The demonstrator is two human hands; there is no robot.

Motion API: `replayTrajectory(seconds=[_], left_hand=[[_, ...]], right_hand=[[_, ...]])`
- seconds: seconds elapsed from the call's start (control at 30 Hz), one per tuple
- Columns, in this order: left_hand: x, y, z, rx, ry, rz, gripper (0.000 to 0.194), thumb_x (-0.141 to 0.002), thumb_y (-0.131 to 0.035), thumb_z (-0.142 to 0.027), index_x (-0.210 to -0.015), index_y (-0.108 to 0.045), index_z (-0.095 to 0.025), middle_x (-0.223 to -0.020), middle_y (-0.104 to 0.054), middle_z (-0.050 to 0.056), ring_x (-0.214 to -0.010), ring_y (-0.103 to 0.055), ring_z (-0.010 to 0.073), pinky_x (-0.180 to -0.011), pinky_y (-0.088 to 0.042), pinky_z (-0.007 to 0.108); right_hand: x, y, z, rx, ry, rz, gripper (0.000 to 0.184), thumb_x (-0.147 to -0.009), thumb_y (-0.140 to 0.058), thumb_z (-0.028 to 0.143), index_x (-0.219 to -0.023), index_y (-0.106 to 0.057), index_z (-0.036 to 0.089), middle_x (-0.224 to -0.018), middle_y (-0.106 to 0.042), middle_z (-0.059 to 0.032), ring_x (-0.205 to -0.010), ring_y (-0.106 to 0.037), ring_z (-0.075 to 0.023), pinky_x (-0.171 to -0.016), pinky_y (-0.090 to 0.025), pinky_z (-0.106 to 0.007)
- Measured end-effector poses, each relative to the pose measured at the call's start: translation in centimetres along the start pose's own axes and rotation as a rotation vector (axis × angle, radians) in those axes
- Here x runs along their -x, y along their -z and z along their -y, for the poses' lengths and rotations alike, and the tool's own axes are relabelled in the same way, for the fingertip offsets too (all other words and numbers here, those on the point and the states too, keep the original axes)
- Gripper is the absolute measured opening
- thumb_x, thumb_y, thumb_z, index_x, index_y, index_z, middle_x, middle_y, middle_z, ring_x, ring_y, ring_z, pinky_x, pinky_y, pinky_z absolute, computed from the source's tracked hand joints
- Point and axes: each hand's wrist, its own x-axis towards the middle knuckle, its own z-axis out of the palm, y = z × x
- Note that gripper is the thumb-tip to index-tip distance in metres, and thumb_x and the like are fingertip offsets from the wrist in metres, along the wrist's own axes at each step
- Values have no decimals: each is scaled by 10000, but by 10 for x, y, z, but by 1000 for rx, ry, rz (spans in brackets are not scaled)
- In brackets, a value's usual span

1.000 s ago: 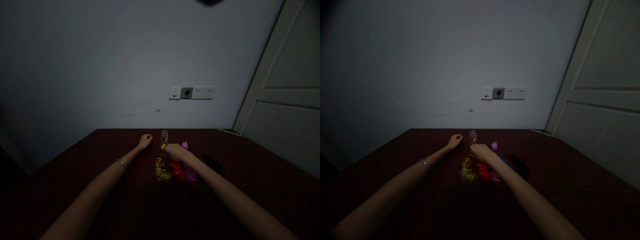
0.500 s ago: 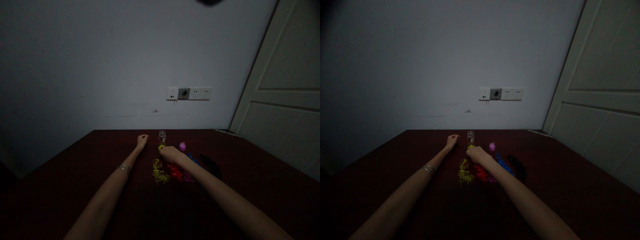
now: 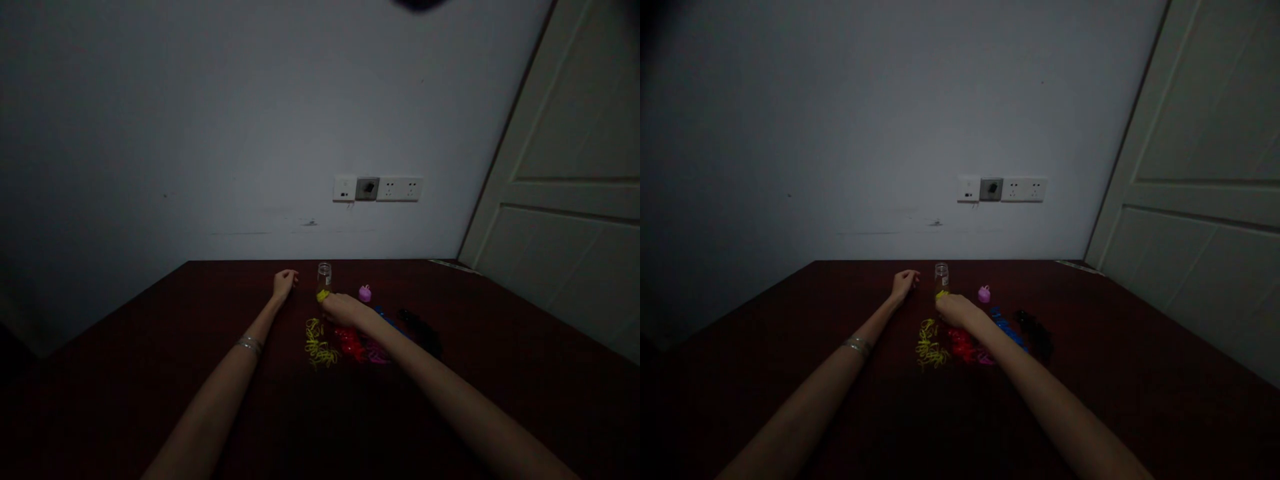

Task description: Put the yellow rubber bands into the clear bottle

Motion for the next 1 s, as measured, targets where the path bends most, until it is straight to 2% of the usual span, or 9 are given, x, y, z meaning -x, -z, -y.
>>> replayTrajectory(seconds=[0.1,0.2,0.3,0.4,0.5,0.67,1.0], left_hand=[[3,0,-3,-19,-6,8,258,-695,-429,-263,-745,-618,-95,-555,-542,6,-419,-415,56,-423,-321,164],[5,0,-4,-27,-6,10,265,-693,-424,-274,-745,-620,-103,-557,-545,3,-411,-411,56,-423,-318,169],[5,0,-4,-30,-14,17,266,-695,-420,-282,-741,-617,-108,-548,-538,-4,-407,-410,57,-422,-313,172],[5,0,-2,-30,-28,26,267,-707,-413,-279,-742,-612,-104,-537,-521,-9,-408,-411,57,-422,-314,170],[5,0,0,-35,-31,22,256,-715,-414,-267,-744,-608,-102,-538,-519,-11,-406,-409,56,-421,-316,171],[4,0,1,-19,-41,19,256,-730,-418,-282,-737,-599,-100,-520,-508,-13,-393,-397,58,-413,-306,178],[1,-1,6,77,-42,-9,416,-794,-363,-456,-716,-569,-104,-471,-488,-11,-345,-375,66,-380,-279,191]], right_hand=[[1,3,-5,-73,-21,-22,186,-751,-482,173,-876,-612,129,-905,-643,-132,-772,-619,-202,-607,-424,-244],[3,13,-14,-247,11,-58,145,-707,-496,128,-761,-630,134,-747,-643,-67,-654,-581,-141,-568,-384,-215],[3,31,-25,-511,44,-173,137,-696,-514,141,-745,-640,120,-667,-618,-29,-606,-536,-110,-556,-373,-204],[0,51,-39,-780,26,-295,173,-713,-527,224,-778,-642,112,-686,-617,-28,-625,-532,-112,-577,-396,-216],[-10,65,-54,-932,-15,-403,203,-699,-549,279,-770,-634,110,-687,-615,-28,-635,-533,-115,-610,-417,-237],[-29,66,-68,-912,-112,-484,204,-663,-573,272,-733,-639,93,-658,-610,-39,-597,-516,-112,-575,-408,-238],[-38,51,-75,-947,-199,-423,206,-617,-614,254,-713,-670,81,-602,-612,-29,-536,-494,-95,-514,-374,-212]])
